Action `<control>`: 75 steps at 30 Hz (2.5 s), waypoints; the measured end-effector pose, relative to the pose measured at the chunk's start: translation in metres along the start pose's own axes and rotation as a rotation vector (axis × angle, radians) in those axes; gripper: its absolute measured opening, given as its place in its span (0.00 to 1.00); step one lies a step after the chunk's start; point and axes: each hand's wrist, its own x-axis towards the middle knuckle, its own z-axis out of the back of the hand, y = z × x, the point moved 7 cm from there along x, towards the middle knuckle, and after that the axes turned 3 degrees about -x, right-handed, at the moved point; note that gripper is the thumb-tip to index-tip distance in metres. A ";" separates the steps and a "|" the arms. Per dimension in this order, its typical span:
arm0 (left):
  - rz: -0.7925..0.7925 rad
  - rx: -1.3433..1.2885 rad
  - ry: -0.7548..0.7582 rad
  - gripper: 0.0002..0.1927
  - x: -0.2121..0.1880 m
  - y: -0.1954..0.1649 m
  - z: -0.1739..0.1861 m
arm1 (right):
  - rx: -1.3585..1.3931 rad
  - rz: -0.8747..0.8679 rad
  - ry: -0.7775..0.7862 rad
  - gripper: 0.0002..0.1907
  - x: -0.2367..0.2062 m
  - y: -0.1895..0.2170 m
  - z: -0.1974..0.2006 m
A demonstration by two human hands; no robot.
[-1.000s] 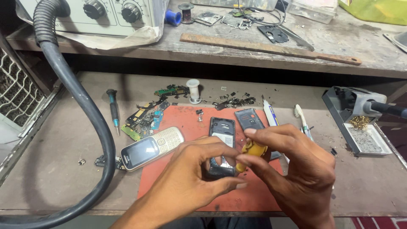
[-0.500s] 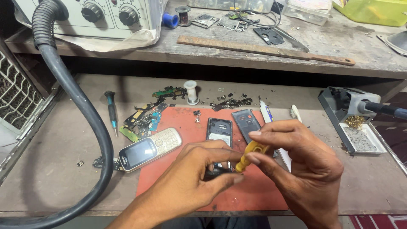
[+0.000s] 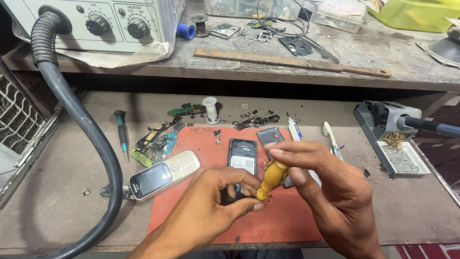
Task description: The person disassembles a mobile phone using tweezers and a screwdriver. They remove the back cover, unscrew internal components, and place the screws on the workbench.
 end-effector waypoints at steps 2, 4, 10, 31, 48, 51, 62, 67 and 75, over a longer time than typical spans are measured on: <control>-0.001 0.027 0.018 0.11 0.001 0.001 -0.001 | 0.055 -0.021 0.005 0.14 -0.001 -0.003 0.001; -0.070 0.087 0.026 0.13 -0.001 -0.003 0.001 | 0.100 -0.041 -0.019 0.15 -0.002 -0.007 0.001; -0.001 -0.063 0.021 0.11 0.001 0.003 -0.001 | -0.033 -0.008 -0.052 0.15 -0.004 -0.007 -0.003; -0.075 -0.009 0.068 0.14 -0.002 -0.008 0.002 | 0.116 -0.007 0.007 0.12 -0.003 -0.010 -0.005; -0.050 0.003 0.139 0.21 -0.006 -0.004 0.003 | 0.130 0.050 0.024 0.15 0.001 0.000 -0.008; -0.162 -0.054 0.159 0.21 -0.007 -0.012 0.003 | -0.089 0.015 0.001 0.19 0.002 -0.003 -0.009; -0.107 0.005 0.116 0.20 -0.008 -0.010 0.004 | -0.120 0.055 0.087 0.21 0.006 0.007 -0.016; -0.061 0.029 0.073 0.19 -0.007 -0.004 0.005 | -0.046 0.031 0.119 0.22 0.006 0.001 -0.013; -0.177 0.045 0.096 0.22 -0.010 -0.012 0.005 | 0.099 0.016 0.031 0.20 -0.003 -0.009 -0.010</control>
